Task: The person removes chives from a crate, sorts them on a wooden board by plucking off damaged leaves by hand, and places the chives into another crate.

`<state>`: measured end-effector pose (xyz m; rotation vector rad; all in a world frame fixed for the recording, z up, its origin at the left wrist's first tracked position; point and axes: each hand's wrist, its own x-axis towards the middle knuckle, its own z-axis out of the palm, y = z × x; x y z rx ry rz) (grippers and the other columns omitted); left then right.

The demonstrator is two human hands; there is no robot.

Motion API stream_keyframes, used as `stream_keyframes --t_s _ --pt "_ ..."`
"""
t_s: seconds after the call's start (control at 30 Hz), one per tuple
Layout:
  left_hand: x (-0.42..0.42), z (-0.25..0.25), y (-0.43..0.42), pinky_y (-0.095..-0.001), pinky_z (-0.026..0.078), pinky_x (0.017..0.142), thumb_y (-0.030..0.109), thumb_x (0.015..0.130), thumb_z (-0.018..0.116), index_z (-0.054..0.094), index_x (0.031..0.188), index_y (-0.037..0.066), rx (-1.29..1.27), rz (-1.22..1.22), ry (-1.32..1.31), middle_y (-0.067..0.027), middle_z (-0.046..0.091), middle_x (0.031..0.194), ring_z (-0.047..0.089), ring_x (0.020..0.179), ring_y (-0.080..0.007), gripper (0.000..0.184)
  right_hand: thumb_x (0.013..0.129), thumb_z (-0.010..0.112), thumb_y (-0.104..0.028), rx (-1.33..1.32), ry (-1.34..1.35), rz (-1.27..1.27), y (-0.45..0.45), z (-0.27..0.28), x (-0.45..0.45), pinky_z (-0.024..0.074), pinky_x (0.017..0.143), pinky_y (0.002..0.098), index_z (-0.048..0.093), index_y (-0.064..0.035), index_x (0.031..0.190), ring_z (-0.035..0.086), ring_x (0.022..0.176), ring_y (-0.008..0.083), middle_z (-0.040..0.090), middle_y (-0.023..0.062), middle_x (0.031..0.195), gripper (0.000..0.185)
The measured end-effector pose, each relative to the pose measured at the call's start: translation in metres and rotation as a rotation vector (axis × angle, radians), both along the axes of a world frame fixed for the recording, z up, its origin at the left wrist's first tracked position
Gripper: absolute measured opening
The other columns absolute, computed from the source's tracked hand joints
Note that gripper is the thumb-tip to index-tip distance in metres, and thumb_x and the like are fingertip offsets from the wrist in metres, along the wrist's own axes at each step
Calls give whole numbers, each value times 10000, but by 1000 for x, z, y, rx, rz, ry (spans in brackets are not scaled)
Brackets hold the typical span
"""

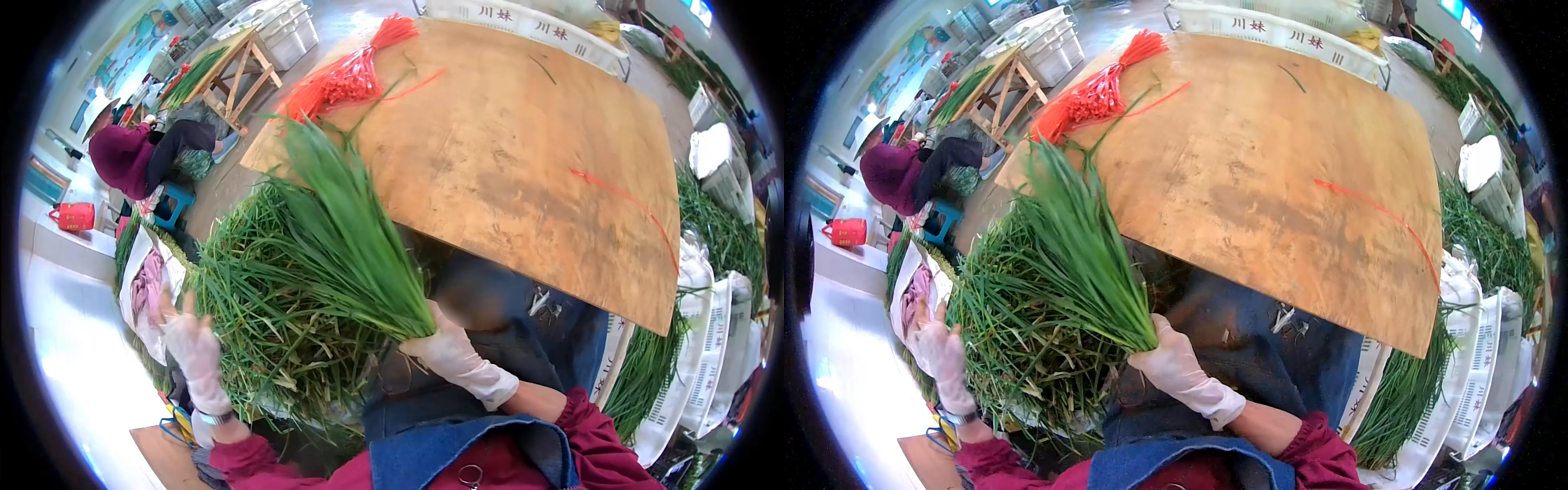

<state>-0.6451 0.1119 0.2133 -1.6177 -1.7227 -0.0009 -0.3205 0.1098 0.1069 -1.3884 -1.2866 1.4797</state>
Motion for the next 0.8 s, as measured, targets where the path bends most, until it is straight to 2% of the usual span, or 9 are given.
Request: stream_keyframes --t_s 0.1,0.2,0.27,0.3,0.43,0.53,0.67,0.73,0.8 --pt "31 -26 -14 -288 466 711 -17 778 623 649 973 27 89 -221 -984 -104 634 882 581 811 -202 202 691 685 -32 -116 375 -36 4 16 4 490 621 320 535 45 1051 631 703 239 637 129 782 398" --pt "78 -21 -23 -266 468 626 15 796 640 660 877 6 -240 -24 -1486 -66 649 770 579 686 -141 85 694 673 14 -445 485 25 10 30 19 475 513 277 588 43 954 598 578 190 623 99 726 275" --pt "84 -43 -26 -191 423 525 14 822 612 656 917 -12 -259 -291 -1433 -21 617 722 532 594 -69 108 651 686 -3 -415 623 -30 10 35 22 409 402 261 589 43 916 544 474 174 603 128 696 286" --pt "87 -40 -25 -251 466 591 -10 788 616 651 942 -9 -305 -376 -1363 -75 631 815 579 670 -142 158 639 691 -32 -408 700 -51 10 38 23 384 381 255 569 42 954 525 458 176 592 140 701 346" --pt "76 -40 -18 -389 461 780 10 695 643 617 1021 38 -315 -229 -593 -177 571 1036 558 920 -320 329 650 674 -110 -379 984 6 13 50 30 353 359 244 548 51 962 492 456 151 577 143 724 373" --pt "60 -55 -20 -385 465 763 32 716 642 602 1031 35 -131 -195 -528 -175 573 1014 568 887 -309 317 690 658 -164 -410 1177 65 17 45 36 350 392 230 521 60 996 457 477 128 543 133 762 403" --pt "100 -36 -13 -347 472 710 25 761 609 645 972 14 -566 66 -1614 -156 622 888 599 788 -278 214 747 624 -188 -413 1375 114 22 39 39 362 434 223 476 81 1033 450 526 113 508 141 832 420" --pt "118 -63 -7 -332 477 711 16 770 592 665 954 32 -389 -215 -1553 -143 637 829 612 775 -263 198 730 645 -214 -410 1386 75 22 39 39 331 431 222 490 77 1023 442 509 110 527 125 813 441" --pt "131 -61 5 -329 468 802 32 767 598 656 973 38 -447 -438 -1199 -126 619 954 589 905 -274 215 757 625 -206 -393 1473 91 22 38 41 343 431 216 464 80 1052 440 525 104 506 131 825 441"
